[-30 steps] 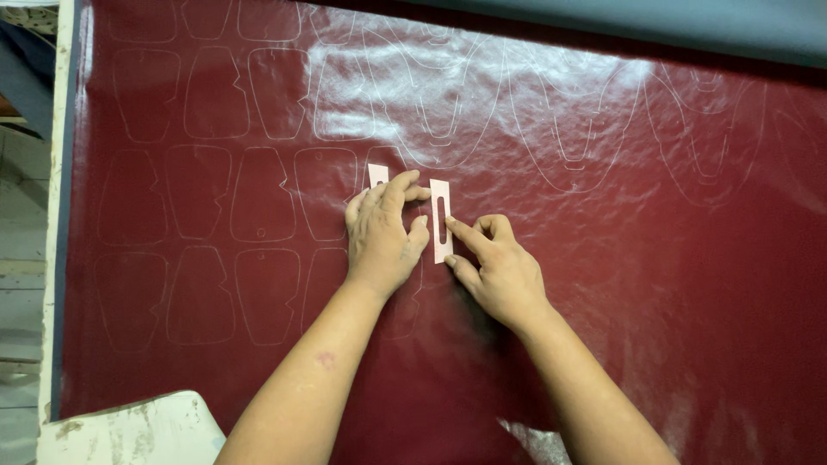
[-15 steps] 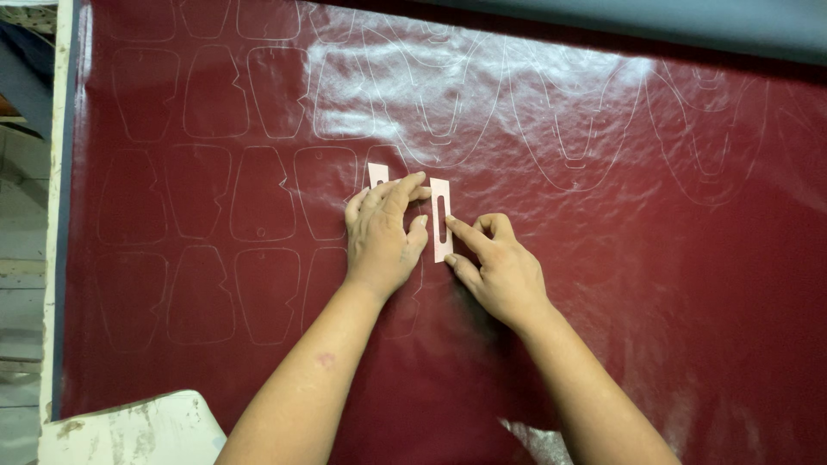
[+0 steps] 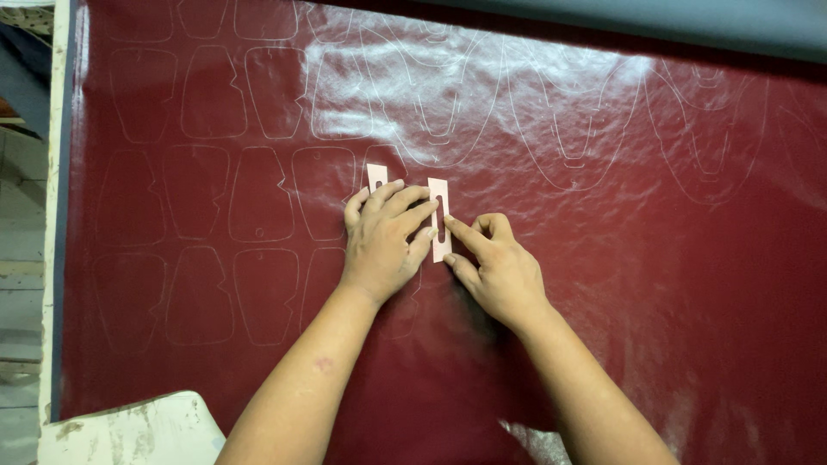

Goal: The person places a maroon sheet on a worktable, then uses a small rectangular stencil and a pencil to mark multiple spots on the sheet. The person repeatedly repositions the stencil and makes marks along pre-drawn outlines.

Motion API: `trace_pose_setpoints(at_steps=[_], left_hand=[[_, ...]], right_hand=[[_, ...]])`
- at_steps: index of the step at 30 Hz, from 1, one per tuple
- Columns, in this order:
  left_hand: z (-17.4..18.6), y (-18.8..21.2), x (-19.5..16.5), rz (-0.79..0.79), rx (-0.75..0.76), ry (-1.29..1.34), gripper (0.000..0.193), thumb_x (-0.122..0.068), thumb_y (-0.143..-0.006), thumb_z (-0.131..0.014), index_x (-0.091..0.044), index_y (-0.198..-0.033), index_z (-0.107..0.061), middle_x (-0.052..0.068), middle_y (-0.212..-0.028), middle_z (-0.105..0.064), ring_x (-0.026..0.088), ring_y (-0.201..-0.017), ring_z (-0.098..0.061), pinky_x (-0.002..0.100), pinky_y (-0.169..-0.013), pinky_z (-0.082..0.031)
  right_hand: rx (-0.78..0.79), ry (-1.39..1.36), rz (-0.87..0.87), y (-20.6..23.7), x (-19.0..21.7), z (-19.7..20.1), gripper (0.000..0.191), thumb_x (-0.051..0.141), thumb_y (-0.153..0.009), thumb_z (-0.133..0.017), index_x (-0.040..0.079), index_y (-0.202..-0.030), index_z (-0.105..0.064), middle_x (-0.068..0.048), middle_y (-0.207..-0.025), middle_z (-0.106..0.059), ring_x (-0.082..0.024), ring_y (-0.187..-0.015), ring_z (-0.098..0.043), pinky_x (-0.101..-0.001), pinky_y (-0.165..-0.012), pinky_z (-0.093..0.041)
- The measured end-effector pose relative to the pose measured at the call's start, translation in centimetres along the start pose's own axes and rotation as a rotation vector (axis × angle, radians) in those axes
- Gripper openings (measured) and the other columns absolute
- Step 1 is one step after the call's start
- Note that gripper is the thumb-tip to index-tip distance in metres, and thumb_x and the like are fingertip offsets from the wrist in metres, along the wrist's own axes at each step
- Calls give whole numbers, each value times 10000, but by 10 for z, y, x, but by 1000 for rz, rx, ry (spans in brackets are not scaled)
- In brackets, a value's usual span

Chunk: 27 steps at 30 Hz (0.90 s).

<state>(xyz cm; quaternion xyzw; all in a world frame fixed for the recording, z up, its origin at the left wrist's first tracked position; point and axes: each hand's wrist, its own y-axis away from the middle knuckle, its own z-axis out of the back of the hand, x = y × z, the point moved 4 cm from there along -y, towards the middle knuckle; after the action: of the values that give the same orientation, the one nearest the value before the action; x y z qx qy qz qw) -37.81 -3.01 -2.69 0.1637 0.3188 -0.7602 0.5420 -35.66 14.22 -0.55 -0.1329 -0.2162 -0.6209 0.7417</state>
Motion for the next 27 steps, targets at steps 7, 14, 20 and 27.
trace_pose_setpoints(at_steps=[7, 14, 20, 27], left_hand=[[0, 0, -1, -20, 0, -15, 358, -253, -873, -738, -167, -1221, -743, -26, -1338, -668, 238, -1351, -508, 487, -1170, -244], [0, 0, -3, -21, 9, -24, 373, -251, -874, -737, -157, -1236, -733, -21, -1348, -660, 243, -1351, -507, 491, -1166, -246], [0, 1, -3, -19, 10, -37, 377, -243, -877, -733, -156, -1243, -730, -16, -1346, -661, 246, -1353, -508, 493, -1164, -245], [-1, 0, -3, -18, 11, -43, 383, -246, -879, -730, -158, -1252, -728, -12, -1347, -659, 244, -1350, -510, 492, -1163, -248]], right_hand=[[4, -1, -10, 0, -2, 0, 527, 345, -841, -765, 275, -1352, -659, -46, -1127, -584, -246, -839, -678, -407, -708, -555], [16, -1, -28, -1, -2, -1, 526, 352, -849, -759, 279, -1359, -654, -43, -1129, -582, -242, -836, -679, -408, -715, -557], [22, 13, -34, -1, -2, -2, 530, 356, -854, -751, 286, -1368, -645, -43, -1128, -580, -245, -831, -675, -411, -709, -556], [22, 21, -32, -2, -2, -1, 519, 354, -865, -744, 282, -1369, -643, -53, -1136, -578, -249, -826, -674, -414, -706, -555]])
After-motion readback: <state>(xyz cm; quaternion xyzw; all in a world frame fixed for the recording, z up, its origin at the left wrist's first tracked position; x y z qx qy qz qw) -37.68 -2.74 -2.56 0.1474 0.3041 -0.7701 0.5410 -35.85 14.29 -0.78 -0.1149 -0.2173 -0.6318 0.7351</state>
